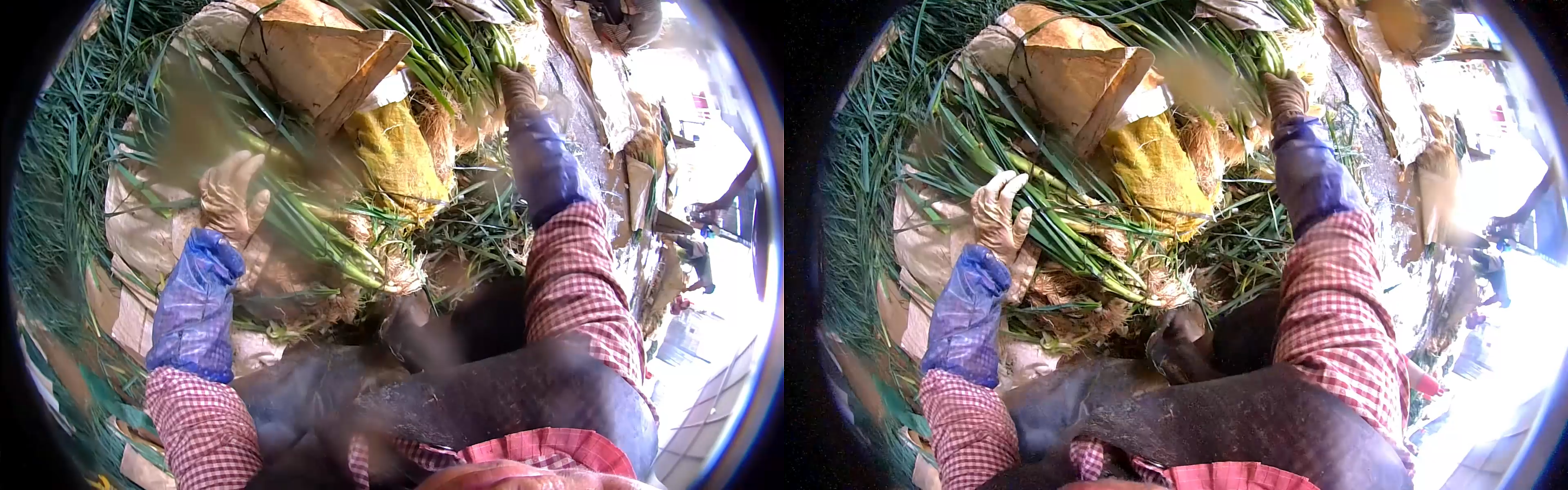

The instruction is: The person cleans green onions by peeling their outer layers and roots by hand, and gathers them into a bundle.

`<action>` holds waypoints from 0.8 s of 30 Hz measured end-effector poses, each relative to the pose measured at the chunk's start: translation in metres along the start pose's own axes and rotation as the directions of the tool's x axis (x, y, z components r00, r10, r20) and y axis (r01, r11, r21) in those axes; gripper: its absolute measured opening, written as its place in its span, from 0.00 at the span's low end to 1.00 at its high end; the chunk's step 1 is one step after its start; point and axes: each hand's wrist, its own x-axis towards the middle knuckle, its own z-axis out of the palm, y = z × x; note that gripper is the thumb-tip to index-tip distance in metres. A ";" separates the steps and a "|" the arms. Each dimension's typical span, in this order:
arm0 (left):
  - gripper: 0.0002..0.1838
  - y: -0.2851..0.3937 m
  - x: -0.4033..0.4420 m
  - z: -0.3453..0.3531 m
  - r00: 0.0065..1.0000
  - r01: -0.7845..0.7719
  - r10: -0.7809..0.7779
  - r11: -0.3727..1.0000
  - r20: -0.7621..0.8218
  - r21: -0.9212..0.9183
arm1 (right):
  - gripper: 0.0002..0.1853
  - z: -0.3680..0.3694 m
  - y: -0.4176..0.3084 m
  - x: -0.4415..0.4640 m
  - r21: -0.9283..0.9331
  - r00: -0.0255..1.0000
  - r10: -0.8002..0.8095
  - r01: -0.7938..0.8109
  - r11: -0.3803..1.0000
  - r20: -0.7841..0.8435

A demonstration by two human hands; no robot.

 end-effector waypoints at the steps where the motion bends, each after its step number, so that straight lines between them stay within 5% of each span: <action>1: 0.26 -0.001 0.003 0.000 1.000 -0.014 0.014 1.000 -0.005 -0.022 | 0.41 -0.002 -0.007 -0.007 -0.006 1.000 0.005 -0.005 1.000 0.004; 4: 0.27 -0.004 0.005 -0.003 0.999 0.012 -0.009 0.997 0.039 -0.072 | 0.33 -0.016 -0.072 -0.081 0.231 0.986 -0.137 0.156 0.960 -0.098; 6: 0.28 -0.008 -0.001 0.007 0.999 0.030 -0.030 0.999 0.036 -0.014 | 0.25 -0.058 -0.136 -0.171 0.519 0.984 -0.159 0.096 0.849 0.077; 8: 0.28 -0.005 0.004 -0.001 0.998 0.035 -0.033 0.998 0.045 -0.056 | 0.18 -0.093 -0.166 -0.223 0.310 0.988 -0.106 0.066 0.948 0.111; 10: 0.27 0.000 0.007 -0.006 0.997 0.051 -0.048 0.996 0.054 -0.071 | 0.16 -0.127 -0.151 -0.247 0.142 0.949 -0.277 0.256 0.956 0.153; 12: 0.28 0.003 0.007 -0.010 0.987 0.112 -0.102 0.991 0.121 -0.073 | 0.18 -0.145 -0.141 -0.289 0.286 0.977 -0.211 0.205 0.936 -0.012; 14: 0.29 0.035 0.008 -0.031 0.941 0.222 -0.256 0.960 0.220 0.168 | 0.18 -0.175 -0.115 -0.336 0.640 0.903 -0.429 0.315 0.701 0.025; 16: 0.25 0.067 0.001 -0.056 0.980 0.112 -0.134 0.983 0.148 0.146 | 0.16 -0.170 -0.092 -0.351 0.815 0.841 -0.198 -0.386 0.433 0.503; 17: 0.24 0.103 0.020 -0.089 0.961 0.222 -0.197 0.968 0.195 -0.114 | 0.15 -0.172 -0.090 -0.367 0.773 0.840 -0.115 -0.424 0.472 0.530; 19: 0.23 0.128 0.019 -0.102 0.911 -0.406 0.403 0.914 0.089 0.019 | 0.15 -0.186 -0.097 -0.401 0.645 0.778 0.019 -0.533 0.548 0.628; 20: 0.26 0.160 0.021 -0.107 0.959 0.155 0.072 0.680 0.275 -0.716 | 0.14 -0.190 -0.092 -0.415 0.630 0.726 -0.048 -0.560 0.538 0.686; 21: 0.31 0.194 0.024 -0.114 0.781 0.613 -0.028 -0.157 0.624 -0.774 | 0.15 -0.200 -0.105 -0.430 0.582 0.695 -0.046 -0.562 0.588 0.717; 22: 0.36 0.219 0.027 -0.122 0.525 0.510 0.189 -0.850 0.830 -0.129 | 0.15 -0.208 -0.120 -0.441 0.535 0.664 -0.049 -0.554 0.638 0.746; 24: 0.28 0.241 0.048 -0.141 0.675 0.229 0.228 -0.969 0.702 0.094 | 0.17 -0.210 -0.111 -0.461 0.488 0.568 -0.119 -0.559 0.671 0.814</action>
